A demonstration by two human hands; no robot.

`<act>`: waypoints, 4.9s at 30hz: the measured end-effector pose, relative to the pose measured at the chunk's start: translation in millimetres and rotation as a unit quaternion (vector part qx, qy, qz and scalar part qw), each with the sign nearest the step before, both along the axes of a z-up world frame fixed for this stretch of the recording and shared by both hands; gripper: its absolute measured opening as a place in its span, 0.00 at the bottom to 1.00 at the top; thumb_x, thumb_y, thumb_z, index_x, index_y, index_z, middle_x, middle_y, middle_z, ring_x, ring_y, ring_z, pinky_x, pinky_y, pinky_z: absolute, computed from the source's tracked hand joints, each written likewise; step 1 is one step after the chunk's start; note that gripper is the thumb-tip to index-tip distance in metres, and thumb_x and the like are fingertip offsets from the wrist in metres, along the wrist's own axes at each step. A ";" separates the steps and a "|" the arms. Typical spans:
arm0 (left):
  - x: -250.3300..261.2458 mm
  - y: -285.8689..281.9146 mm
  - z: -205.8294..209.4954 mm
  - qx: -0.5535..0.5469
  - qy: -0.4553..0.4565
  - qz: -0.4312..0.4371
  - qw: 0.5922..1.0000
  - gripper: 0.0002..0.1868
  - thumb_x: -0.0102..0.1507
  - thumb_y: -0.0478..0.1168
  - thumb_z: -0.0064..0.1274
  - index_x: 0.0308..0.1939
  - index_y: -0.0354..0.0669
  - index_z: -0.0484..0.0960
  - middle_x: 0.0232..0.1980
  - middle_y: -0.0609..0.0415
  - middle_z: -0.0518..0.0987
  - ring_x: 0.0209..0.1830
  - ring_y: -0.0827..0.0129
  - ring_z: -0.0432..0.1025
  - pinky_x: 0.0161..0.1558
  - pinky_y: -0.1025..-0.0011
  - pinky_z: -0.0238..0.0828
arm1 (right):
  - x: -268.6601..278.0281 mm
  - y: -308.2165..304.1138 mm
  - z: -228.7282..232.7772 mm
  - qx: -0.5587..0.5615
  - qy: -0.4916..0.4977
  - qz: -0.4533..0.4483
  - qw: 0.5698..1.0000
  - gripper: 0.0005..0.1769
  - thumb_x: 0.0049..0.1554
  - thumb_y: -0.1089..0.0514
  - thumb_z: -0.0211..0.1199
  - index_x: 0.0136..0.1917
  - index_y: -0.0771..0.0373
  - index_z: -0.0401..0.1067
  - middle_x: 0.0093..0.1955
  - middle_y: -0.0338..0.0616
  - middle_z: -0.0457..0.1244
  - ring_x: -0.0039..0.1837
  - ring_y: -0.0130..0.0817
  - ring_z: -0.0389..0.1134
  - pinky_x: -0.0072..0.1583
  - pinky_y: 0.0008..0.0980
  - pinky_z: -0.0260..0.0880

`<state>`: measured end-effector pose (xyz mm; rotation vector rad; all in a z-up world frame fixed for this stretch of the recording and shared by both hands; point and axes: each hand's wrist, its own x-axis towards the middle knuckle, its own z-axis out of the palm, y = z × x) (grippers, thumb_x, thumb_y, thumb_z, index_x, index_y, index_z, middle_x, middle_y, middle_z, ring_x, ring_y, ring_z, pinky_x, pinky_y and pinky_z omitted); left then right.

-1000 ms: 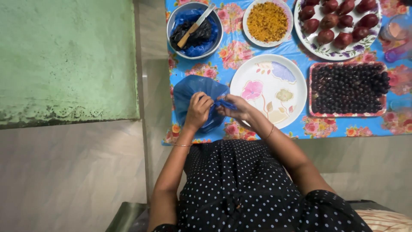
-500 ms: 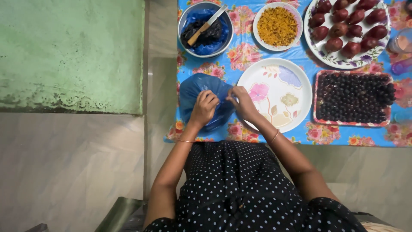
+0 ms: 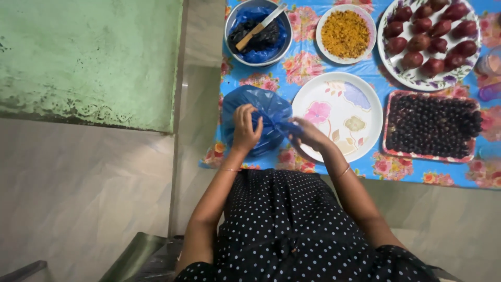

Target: The person sorts and arranges small green oranges from a plastic bag onto a plate.

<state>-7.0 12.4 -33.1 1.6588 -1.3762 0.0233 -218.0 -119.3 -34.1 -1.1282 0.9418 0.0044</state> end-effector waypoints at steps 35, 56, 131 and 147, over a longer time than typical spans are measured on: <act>1.0 79.4 67.6 0.274 0.072 -0.281 0.917 0.08 0.58 0.38 0.53 0.33 0.35 0.79 0.48 0.41 0.82 0.53 0.44 0.75 0.54 0.53 0.74 | 18.7 -13.9 59.5 -0.234 -0.184 0.235 0.926 0.06 0.58 0.61 0.57 0.47 0.64 0.72 0.54 0.46 0.71 0.60 0.40 0.72 0.63 0.36 0.70; 118.1 19.5 -88.0 0.519 0.100 0.085 0.845 0.78 0.41 0.41 0.76 0.82 0.38 0.34 0.63 0.29 0.75 0.58 0.41 0.76 0.56 0.56 0.75 | 123.2 -82.8 -47.6 -0.530 -0.014 0.357 0.769 0.80 0.32 0.60 0.85 0.83 0.49 0.32 0.81 0.68 0.37 0.81 0.66 0.38 0.77 0.54 0.43; 26.5 46.2 12.3 -0.033 0.486 -0.121 0.865 0.39 0.52 0.26 0.69 0.56 0.47 0.57 0.67 0.50 0.66 0.71 0.63 0.61 0.73 0.60 0.59 | 71.0 2.0 30.1 -0.574 -0.091 0.080 0.809 0.45 0.39 0.62 0.78 0.70 0.58 0.67 0.70 0.53 0.58 0.72 0.55 0.58 0.73 0.47 0.58; -39.5 17.3 78.6 0.405 -0.048 0.067 0.910 0.38 0.53 0.41 0.71 0.62 0.36 0.68 0.63 0.37 0.66 0.66 0.40 0.61 0.56 0.45 0.63 | -76.6 -43.8 -37.0 -0.352 -0.083 -0.141 0.922 0.40 0.49 0.61 0.76 0.69 0.58 0.58 0.64 0.46 0.62 0.64 0.37 0.70 0.59 0.36 0.77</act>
